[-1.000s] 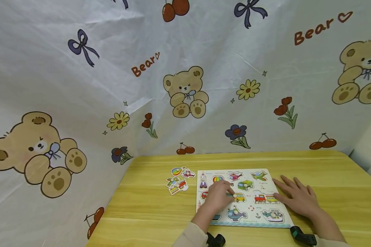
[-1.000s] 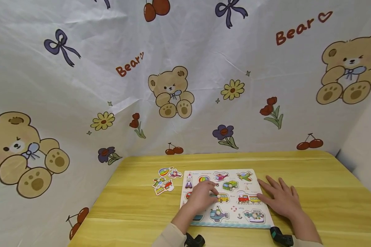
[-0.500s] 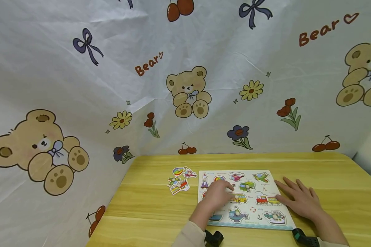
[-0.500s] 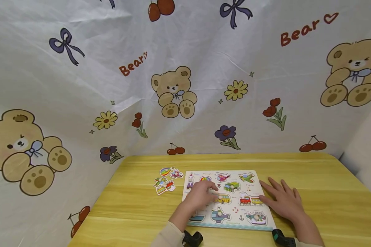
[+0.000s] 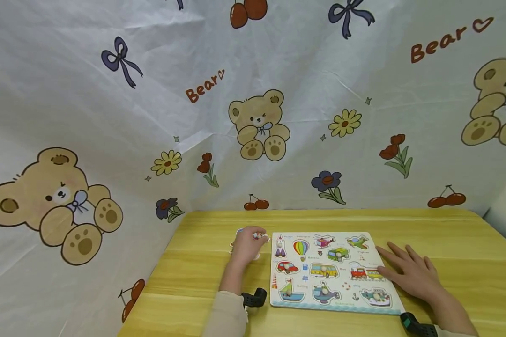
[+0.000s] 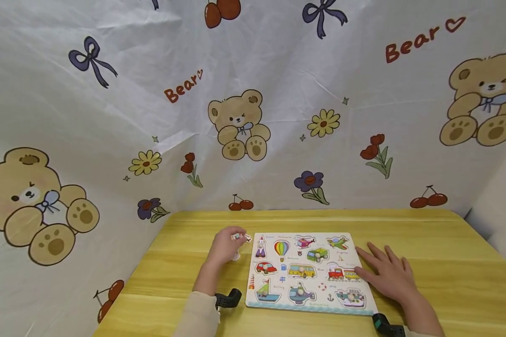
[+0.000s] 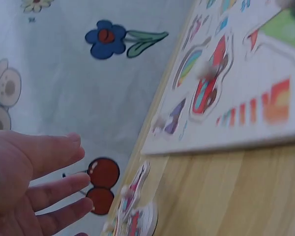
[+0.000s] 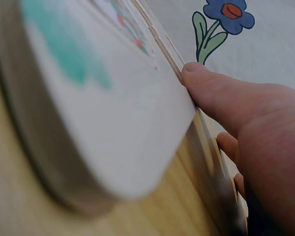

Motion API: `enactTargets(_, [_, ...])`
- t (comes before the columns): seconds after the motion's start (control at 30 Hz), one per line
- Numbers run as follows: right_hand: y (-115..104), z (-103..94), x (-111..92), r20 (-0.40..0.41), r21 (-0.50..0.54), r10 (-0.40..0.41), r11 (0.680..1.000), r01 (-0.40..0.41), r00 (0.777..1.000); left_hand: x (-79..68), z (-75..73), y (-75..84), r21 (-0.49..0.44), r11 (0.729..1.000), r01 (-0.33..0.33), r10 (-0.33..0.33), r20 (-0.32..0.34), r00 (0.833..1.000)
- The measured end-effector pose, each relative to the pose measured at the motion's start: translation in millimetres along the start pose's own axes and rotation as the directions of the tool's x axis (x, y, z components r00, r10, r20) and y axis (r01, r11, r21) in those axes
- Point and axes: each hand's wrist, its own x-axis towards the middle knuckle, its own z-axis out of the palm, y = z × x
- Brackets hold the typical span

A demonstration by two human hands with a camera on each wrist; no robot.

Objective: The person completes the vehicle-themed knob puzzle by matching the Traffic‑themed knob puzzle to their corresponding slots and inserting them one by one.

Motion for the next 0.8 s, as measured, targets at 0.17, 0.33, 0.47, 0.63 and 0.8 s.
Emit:
enactTargets(0.17, [0.1, 1.0, -1.3, 0.007, 0.006, 0.0, 1.0, 0.0, 1.0, 1.5, -19.1, -28.7, 0.047, 0.994, 0.095, -0.091, -0.084, 0.992])
enactTargets(0.33, [-0.2, 0.5, 0.0, -0.001, -0.004, -0.002, 1.0, 0.002, 1.0, -0.3, -27.3, -41.9, 0.14, 0.974, 0.179, -0.159, -0.146, 0.976])
enactTargets(0.47, [-0.8, 0.2, 0.0, -0.005, -0.009, -0.001, 1.0, 0.001, 1.0, -2.3, -26.0, -49.8, 0.191, 0.95, 0.247, -0.214, -0.179, 0.96])
enactTargets(0.63, [-1.3, 0.3, -0.5, -0.004, -0.002, 0.0, 1.0, 0.0, 1.0, -3.0, -19.8, -58.1, 0.235, 0.937, 0.258, -0.21, -0.21, 0.955])
enactTargets(0.8, [-0.7, 1.1, -0.9, -0.007, 0.0, 0.003, 1.0, -0.003, 1.0, -2.3, -16.6, -61.0, 0.233, 0.937, 0.259, -0.201, -0.246, 0.948])
